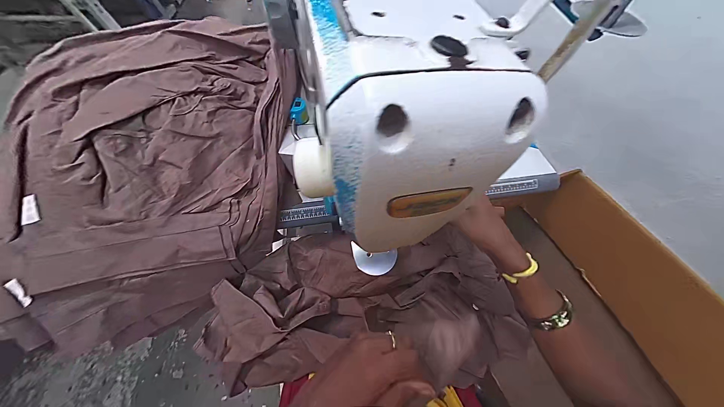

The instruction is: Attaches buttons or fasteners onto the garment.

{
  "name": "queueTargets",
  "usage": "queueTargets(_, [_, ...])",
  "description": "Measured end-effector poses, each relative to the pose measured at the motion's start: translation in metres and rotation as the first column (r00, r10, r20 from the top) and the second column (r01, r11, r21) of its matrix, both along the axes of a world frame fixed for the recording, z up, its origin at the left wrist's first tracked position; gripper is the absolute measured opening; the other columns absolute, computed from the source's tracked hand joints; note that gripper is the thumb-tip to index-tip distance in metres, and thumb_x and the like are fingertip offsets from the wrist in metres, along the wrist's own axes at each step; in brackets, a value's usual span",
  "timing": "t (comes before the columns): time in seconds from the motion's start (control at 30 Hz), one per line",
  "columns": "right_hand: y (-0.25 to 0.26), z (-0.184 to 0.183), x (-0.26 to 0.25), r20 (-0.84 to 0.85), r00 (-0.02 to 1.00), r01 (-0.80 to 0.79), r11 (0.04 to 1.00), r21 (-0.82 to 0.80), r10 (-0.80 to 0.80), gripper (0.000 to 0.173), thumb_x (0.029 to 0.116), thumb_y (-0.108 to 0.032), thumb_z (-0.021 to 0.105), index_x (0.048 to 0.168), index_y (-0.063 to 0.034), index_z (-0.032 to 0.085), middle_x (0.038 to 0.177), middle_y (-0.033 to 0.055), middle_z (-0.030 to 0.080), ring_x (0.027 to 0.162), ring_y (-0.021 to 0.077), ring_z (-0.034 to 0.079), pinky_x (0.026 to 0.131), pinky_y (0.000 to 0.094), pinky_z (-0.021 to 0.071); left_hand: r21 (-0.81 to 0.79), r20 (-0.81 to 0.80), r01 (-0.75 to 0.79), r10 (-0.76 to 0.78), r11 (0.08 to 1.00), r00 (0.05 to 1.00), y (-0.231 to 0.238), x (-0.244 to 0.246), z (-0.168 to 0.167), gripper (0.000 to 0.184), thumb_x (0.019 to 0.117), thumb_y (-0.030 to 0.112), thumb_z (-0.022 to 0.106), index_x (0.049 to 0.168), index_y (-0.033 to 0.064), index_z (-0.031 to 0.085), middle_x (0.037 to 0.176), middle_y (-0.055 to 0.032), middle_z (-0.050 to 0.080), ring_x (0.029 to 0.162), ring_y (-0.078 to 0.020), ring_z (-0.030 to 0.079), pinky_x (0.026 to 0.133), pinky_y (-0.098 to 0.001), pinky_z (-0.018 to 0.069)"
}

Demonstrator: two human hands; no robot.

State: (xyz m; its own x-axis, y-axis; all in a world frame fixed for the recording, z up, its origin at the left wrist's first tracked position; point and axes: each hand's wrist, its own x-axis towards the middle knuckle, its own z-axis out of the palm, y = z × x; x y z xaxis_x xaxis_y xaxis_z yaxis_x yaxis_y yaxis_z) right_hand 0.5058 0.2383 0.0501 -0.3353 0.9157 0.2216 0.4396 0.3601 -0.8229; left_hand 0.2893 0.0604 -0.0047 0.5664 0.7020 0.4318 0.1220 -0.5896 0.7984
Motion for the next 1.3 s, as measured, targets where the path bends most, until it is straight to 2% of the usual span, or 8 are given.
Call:
queueTargets(0.07, [-0.016, -0.002, -0.02, 0.066, 0.995, -0.092, 0.957, 0.274, 0.077, 0.011, 0.0923, -0.009, 0.067, 0.096, -0.0011, 0.073, 0.09, 0.0045, 0.074, 0.08, 0.0029, 0.067, 0.076, 0.0199, 0.0558, -0.006, -0.055, -0.109, 0.109, 0.994, 0.993, 0.003, -0.009, -0.005, 0.028, 0.1057, 0.027, 0.056, 0.096, 0.0049, 0.069, 0.081, -0.0104, 0.066, 0.074, -0.0177, 0.064, 0.068, -0.0292, 0.0536])
queueTargets(0.2, [-0.036, -0.016, -0.041, 0.108, 0.992, -0.108, 0.885, 0.453, 0.066, 0.013, 0.0837, -0.015, 0.071, 0.091, -0.0046, 0.073, 0.089, 0.0082, 0.073, 0.085, 0.0099, 0.069, 0.077, 0.0231, 0.0562, 0.003, -0.105, -0.265, 0.264, 0.964, 0.959, 0.002, -0.024, -0.01, 0.029, 0.1063, 0.031, 0.054, 0.099, 0.0066, 0.069, 0.084, -0.0082, 0.066, 0.076, -0.0142, 0.064, 0.071, -0.0262, 0.054])
queueTargets(0.6, [-0.068, -0.028, -0.087, 0.313, 0.898, -0.035, 0.659, 0.751, -0.308, 0.016, 0.0826, -0.021, 0.069, 0.073, -0.0087, 0.071, 0.073, 0.0086, 0.071, 0.069, 0.0226, 0.07, 0.055, 0.0324, 0.0519, 0.014, -0.16, -0.22, 0.22, 0.975, 0.962, 0.006, -0.008, -0.016, 0.028, 0.1068, 0.031, 0.052, 0.098, 0.0084, 0.067, 0.08, -0.0071, 0.063, 0.071, -0.0164, 0.063, 0.064, -0.0291, 0.0532])
queueTargets(0.87, [-0.062, -0.026, -0.081, 0.363, 0.887, -0.127, 0.608, 0.784, -0.284, 0.016, 0.0867, -0.018, 0.067, 0.075, -0.0087, 0.072, 0.071, 0.0085, 0.069, 0.066, 0.0237, 0.069, 0.052, 0.033, 0.0508, -0.02, -0.181, -0.217, 0.21, 0.976, 0.961, -0.004, -0.005, -0.018, 0.027, 0.1057, 0.029, 0.054, 0.099, 0.0073, 0.068, 0.079, -0.0083, 0.064, 0.069, -0.0188, 0.063, 0.063, -0.0317, 0.0528])
queueTargets(0.97, [-0.061, -0.027, -0.08, 0.341, 0.903, -0.089, 0.662, 0.744, -0.262, 0.013, 0.0848, -0.018, 0.069, 0.078, -0.008, 0.076, 0.073, 0.01, 0.071, 0.067, 0.0253, 0.07, 0.054, 0.0359, 0.0532, -0.031, -0.184, -0.222, 0.213, 0.975, 0.96, -0.006, -0.003, -0.02, 0.028, 0.1056, 0.029, 0.055, 0.097, 0.0059, 0.068, 0.078, -0.0092, 0.063, 0.069, -0.0202, 0.063, 0.064, -0.0331, 0.053])
queueTargets(1.03, [-0.059, -0.026, -0.073, 0.245, 0.958, -0.027, 0.803, 0.595, -0.149, 0.012, 0.0843, -0.015, 0.07, 0.083, -0.0054, 0.077, 0.081, 0.0113, 0.074, 0.074, 0.0219, 0.072, 0.062, 0.0355, 0.0577, -0.037, -0.191, -0.221, 0.211, 0.974, 0.959, -0.007, -0.003, -0.019, 0.029, 0.106, 0.03, 0.054, 0.098, 0.0058, 0.068, 0.079, -0.0092, 0.063, 0.07, -0.0203, 0.063, 0.065, -0.0338, 0.0539])
queueTargets(1.13, [-0.047, -0.028, -0.056, -0.042, 0.998, -0.037, 0.984, 0.175, 0.045, 0.017, 0.0855, -0.018, 0.074, 0.093, -0.0038, 0.069, 0.085, -0.0007, 0.069, 0.075, -0.0005, 0.064, 0.07, 0.0174, 0.0545, -0.056, -0.165, -0.243, 0.231, 0.968, 0.959, -0.009, -0.005, -0.019, 0.028, 0.1052, 0.029, 0.056, 0.098, 0.0052, 0.069, 0.081, -0.0097, 0.065, 0.072, -0.0195, 0.065, 0.066, -0.0338, 0.0551])
queueTargets(1.3, [-0.034, -0.034, -0.062, -0.137, 0.986, -0.101, 0.993, -0.055, 0.093, 0.024, 0.084, -0.017, 0.079, 0.095, -0.0019, 0.064, 0.081, -0.0056, 0.063, 0.076, -0.006, 0.059, 0.075, 0.0131, 0.0506, -0.082, -0.142, -0.237, 0.224, 0.968, 0.964, -0.005, -0.007, -0.025, 0.027, 0.1051, 0.028, 0.056, 0.099, 0.0056, 0.07, 0.082, -0.0093, 0.068, 0.074, -0.0184, 0.066, 0.069, -0.0332, 0.0552])
